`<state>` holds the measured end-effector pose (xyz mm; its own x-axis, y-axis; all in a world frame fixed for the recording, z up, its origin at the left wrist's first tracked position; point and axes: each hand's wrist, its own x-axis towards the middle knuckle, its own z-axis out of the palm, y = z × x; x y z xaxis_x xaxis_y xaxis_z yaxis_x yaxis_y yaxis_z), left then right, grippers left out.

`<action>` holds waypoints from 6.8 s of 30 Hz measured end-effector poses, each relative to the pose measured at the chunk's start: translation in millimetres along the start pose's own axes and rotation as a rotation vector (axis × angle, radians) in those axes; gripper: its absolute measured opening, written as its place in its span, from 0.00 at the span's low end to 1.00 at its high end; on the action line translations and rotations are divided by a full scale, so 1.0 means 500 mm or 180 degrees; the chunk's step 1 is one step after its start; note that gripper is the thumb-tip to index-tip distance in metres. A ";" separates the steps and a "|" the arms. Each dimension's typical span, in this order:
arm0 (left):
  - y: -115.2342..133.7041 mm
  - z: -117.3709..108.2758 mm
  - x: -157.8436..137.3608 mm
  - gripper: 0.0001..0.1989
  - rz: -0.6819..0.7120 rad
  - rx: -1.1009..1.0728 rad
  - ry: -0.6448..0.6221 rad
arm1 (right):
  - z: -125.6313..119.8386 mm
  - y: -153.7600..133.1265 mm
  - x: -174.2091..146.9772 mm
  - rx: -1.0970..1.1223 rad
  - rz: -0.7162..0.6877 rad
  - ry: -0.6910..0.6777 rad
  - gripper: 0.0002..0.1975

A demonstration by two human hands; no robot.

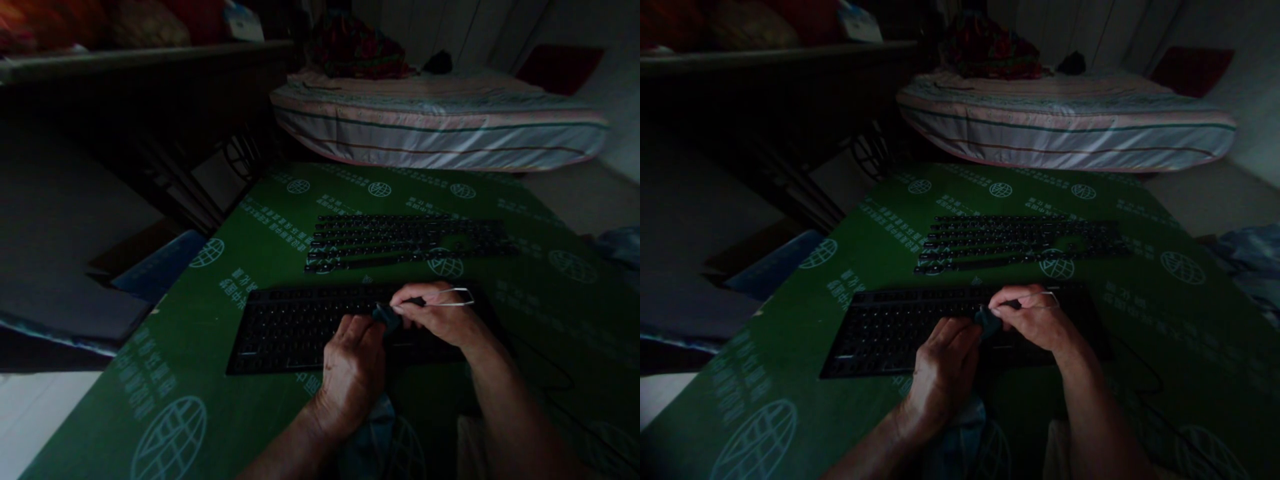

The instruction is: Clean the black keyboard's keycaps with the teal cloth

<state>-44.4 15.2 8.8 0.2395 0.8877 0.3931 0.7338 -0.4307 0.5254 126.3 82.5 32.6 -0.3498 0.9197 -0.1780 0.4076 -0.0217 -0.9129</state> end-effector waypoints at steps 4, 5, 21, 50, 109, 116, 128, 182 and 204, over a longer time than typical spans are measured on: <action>0.005 0.001 0.002 0.10 0.0057 -0.0035 -0.0032 | -0.011 0.005 -0.002 -0.0098 0.0091 0.0007 0.07; 0.006 0.002 0.002 0.10 0.0068 -0.0041 -0.0044 | -0.014 0.006 -0.003 -0.0118 0.0115 0.0023 0.07; -0.003 0.012 0.000 0.11 0.0139 -0.0008 -0.0012 | -0.028 0.015 -0.005 0.0098 0.0099 0.0179 0.07; 0.005 0.011 0.017 0.11 0.0143 -0.0055 -0.0017 | -0.014 0.024 0.004 0.0147 -0.0035 0.0268 0.08; 0.000 0.003 0.023 0.13 0.0310 -0.0085 -0.0013 | -0.016 0.016 0.005 0.0249 0.0043 0.0325 0.07; -0.003 0.008 0.020 0.13 0.0371 -0.0161 -0.0062 | -0.017 0.018 0.004 0.0211 0.0072 0.0289 0.07; 0.015 0.008 0.010 0.14 0.0465 -0.0225 -0.0105 | -0.036 0.020 -0.005 0.0170 0.0176 0.0225 0.08; 0.008 0.004 0.021 0.12 0.0332 -0.0133 0.0071 | -0.010 0.010 0.006 0.0389 0.0060 0.0422 0.08; 0.005 -0.003 0.020 0.12 0.0316 -0.0217 0.0104 | -0.009 0.018 0.008 0.0283 0.0096 0.0398 0.08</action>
<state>-41.0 22.7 15.2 0.2873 0.8349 0.4694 0.6624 -0.5272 0.5322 132.3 87.7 25.5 -0.2284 0.9597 -0.1637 0.3380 -0.0795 -0.9378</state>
